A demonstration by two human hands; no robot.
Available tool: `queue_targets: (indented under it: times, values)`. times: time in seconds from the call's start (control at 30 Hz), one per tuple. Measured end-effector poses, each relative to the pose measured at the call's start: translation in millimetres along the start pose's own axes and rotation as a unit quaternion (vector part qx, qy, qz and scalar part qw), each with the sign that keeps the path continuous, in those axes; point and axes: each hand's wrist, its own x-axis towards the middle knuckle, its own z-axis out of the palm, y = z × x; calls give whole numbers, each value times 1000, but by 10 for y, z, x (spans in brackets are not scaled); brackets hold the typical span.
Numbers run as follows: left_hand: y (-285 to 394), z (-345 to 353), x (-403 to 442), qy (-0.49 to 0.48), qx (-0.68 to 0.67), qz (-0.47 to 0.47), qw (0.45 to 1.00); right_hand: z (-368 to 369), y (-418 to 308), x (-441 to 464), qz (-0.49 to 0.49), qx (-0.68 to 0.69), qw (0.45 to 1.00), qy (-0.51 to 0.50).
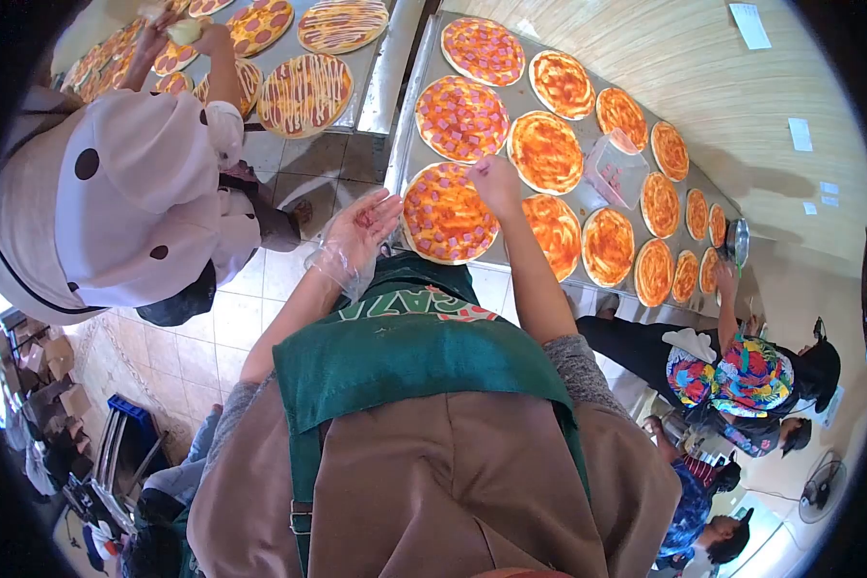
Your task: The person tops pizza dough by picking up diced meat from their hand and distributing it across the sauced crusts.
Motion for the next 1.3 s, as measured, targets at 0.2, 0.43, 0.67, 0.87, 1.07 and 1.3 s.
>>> queue_targets:
  times: [0.2,0.43,0.67,0.87,1.07,1.3]
  values:
    - [-34,-28,28,4,-9,11,1000,-153,418,-14,135,336,924,-123]
    - [-116,60,39,-9,-13,4,1000,-139,372,-105,87,103,984,-113]
    - [-168,24,90,-24,-17,-6,1000,-111,320,-137,41,-58,995,-73]
    - [-187,3,118,-15,-9,0,1000,-321,535,-125,83,119,987,-73]
    - [-224,-25,169,-27,-13,2,1000,-382,658,-277,174,204,958,-105]
    - [-242,80,159,-23,-9,-14,1000,-182,748,-313,107,-7,993,-47]
